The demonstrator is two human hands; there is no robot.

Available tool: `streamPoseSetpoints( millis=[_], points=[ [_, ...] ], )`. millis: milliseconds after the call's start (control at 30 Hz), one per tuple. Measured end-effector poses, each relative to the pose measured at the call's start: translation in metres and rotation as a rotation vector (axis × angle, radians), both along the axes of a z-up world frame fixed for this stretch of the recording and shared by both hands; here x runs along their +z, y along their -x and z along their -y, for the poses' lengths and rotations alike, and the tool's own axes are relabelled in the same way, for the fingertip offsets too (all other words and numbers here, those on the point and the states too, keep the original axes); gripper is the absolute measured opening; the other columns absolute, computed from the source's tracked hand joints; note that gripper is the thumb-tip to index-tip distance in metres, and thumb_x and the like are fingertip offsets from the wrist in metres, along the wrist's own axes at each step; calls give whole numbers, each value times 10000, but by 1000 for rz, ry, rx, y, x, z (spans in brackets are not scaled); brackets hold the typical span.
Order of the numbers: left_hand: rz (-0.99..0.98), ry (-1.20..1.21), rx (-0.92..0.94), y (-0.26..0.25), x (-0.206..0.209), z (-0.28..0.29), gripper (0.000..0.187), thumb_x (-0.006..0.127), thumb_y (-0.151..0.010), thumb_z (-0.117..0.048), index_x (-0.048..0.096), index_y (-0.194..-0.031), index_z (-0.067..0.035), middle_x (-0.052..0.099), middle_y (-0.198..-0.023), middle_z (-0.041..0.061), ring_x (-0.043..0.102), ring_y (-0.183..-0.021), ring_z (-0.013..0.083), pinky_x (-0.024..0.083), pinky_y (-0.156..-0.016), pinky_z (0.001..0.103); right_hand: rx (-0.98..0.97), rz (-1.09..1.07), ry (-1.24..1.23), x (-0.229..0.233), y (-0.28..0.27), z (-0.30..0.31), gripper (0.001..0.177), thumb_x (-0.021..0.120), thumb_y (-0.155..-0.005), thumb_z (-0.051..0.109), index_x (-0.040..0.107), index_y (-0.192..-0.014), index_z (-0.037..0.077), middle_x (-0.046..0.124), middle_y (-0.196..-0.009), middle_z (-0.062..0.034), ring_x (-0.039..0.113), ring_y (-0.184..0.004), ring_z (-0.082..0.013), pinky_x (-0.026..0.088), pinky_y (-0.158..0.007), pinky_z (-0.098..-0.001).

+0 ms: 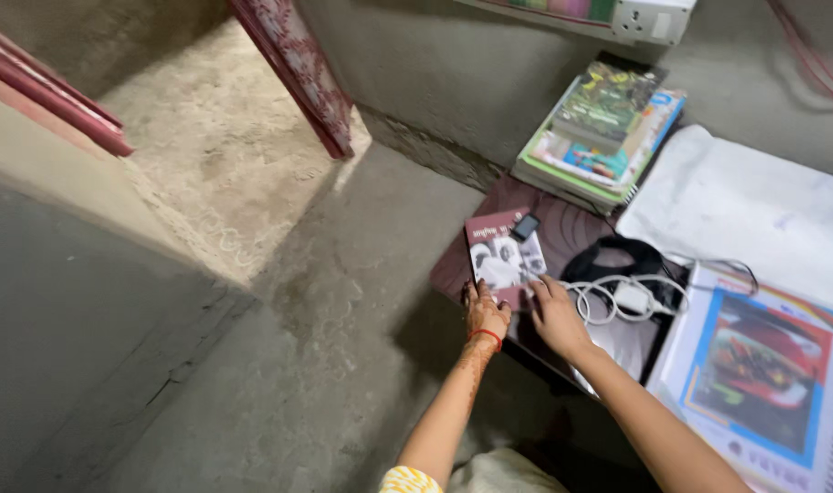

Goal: The person organizes books, notebooks, and electronic accessories on a desk, moving items into a shelf and arranging a white charging cable.

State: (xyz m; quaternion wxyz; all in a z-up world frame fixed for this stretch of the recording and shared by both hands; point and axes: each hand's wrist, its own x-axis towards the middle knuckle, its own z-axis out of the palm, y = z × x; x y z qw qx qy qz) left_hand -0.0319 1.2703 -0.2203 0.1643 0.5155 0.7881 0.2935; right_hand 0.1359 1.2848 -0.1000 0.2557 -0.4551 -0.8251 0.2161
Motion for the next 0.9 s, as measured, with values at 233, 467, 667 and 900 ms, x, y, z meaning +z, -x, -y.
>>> streamPoseSetpoints(
  millis=[233, 467, 667, 900],
  points=[
    [129, 96, 117, 11, -3, -63, 920, 736, -848, -363, 309, -1559, 36, 292, -1572, 359, 336, -1448, 478, 310, -1194, 483, 135, 144, -12, -52, 6, -50, 593, 620, -753, -31, 512, -1332, -97, 428, -1472, -340, 455, -1342, -476, 395, -1163, -429],
    [147, 163, 414, 36, -9, -87, 741, 776, -778, -443, 562, -1382, -71, 640, -1282, 269, 583, -1240, 433, 455, -1080, 476, 228, 155, -56, -45, -3, -49, 588, 633, -768, -12, 494, -1321, -154, 420, -1442, -378, 413, -1345, -510, 336, -1151, -492],
    [296, 235, 384, 34, 21, -86, 817, 775, -814, -497, 502, -1425, -27, 676, -1186, 290, 648, -1116, 455, 515, -953, 492, 184, 57, 64, -31, -10, -55, 549, 630, -756, -1, 570, -1295, -87, 488, -1423, -311, 475, -1308, -455, 390, -1116, -451],
    [333, 90, 187, 37, 44, -67, 736, 728, -835, -485, 567, -1360, 5, 762, -1026, 246, 731, -968, 415, 573, -860, 453, 89, -106, 287, -21, -17, -78, 313, 584, -865, 25, 667, -1165, -6, 658, -1200, -181, 604, -1169, -380, 483, -1014, -413]
  ],
)
